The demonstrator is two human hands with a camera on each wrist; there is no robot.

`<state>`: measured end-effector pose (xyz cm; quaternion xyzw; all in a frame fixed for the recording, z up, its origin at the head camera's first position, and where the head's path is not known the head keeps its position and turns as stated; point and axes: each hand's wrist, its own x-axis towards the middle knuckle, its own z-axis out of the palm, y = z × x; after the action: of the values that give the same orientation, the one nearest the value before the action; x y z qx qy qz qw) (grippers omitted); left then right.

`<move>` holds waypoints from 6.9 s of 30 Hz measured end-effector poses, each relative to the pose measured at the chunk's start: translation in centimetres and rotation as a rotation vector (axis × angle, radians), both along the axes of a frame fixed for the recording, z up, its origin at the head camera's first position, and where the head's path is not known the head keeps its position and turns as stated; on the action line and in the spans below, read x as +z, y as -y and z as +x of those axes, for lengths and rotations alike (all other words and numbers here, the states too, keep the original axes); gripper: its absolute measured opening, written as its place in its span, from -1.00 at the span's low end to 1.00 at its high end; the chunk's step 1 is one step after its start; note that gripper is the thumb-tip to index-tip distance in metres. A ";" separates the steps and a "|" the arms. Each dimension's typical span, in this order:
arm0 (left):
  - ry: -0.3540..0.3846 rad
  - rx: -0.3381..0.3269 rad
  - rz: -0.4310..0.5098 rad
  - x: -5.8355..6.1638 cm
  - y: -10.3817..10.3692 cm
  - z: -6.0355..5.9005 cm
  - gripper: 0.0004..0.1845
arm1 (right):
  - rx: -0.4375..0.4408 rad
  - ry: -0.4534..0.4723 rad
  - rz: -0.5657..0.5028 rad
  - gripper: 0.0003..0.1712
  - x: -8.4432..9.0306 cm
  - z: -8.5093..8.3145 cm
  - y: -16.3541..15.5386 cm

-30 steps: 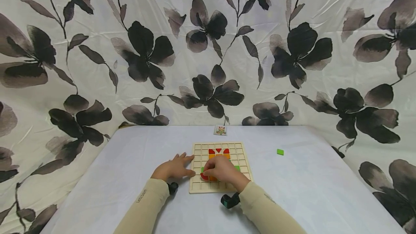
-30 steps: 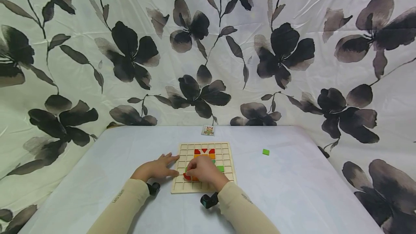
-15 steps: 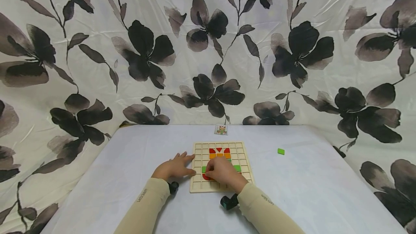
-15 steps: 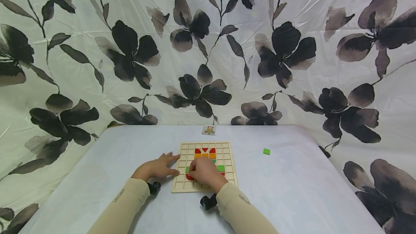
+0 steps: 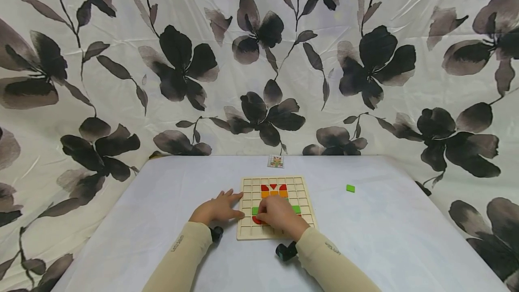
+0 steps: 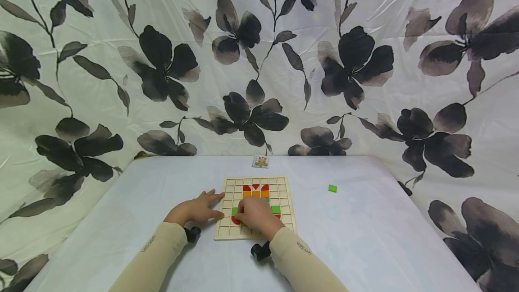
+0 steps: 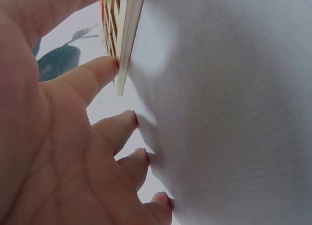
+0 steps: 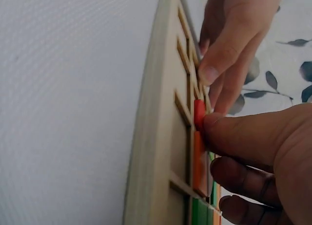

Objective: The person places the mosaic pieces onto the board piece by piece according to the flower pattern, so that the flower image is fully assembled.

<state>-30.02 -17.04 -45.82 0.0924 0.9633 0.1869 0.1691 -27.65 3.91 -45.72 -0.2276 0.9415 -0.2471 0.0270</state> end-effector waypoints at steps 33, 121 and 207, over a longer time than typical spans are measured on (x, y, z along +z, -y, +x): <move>-0.009 0.023 -0.020 0.0 -0.4 0.1 -0.18 | -0.121 -0.020 0.125 -0.86 1.3 -3.8 -9.9; -0.006 0.009 -0.018 0.1 -0.4 0.4 -0.17 | -0.313 0.026 0.223 -0.69 2.6 -2.8 -17.9; 0.031 0.025 -0.071 1.1 -1.3 0.5 -0.22 | 0.204 -0.281 0.201 -0.92 0.6 2.7 -7.1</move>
<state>-29.52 -15.70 -44.69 0.0714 0.9677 0.1560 0.1847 -24.91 11.03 -45.13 -0.3502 0.9280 -0.1137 -0.0571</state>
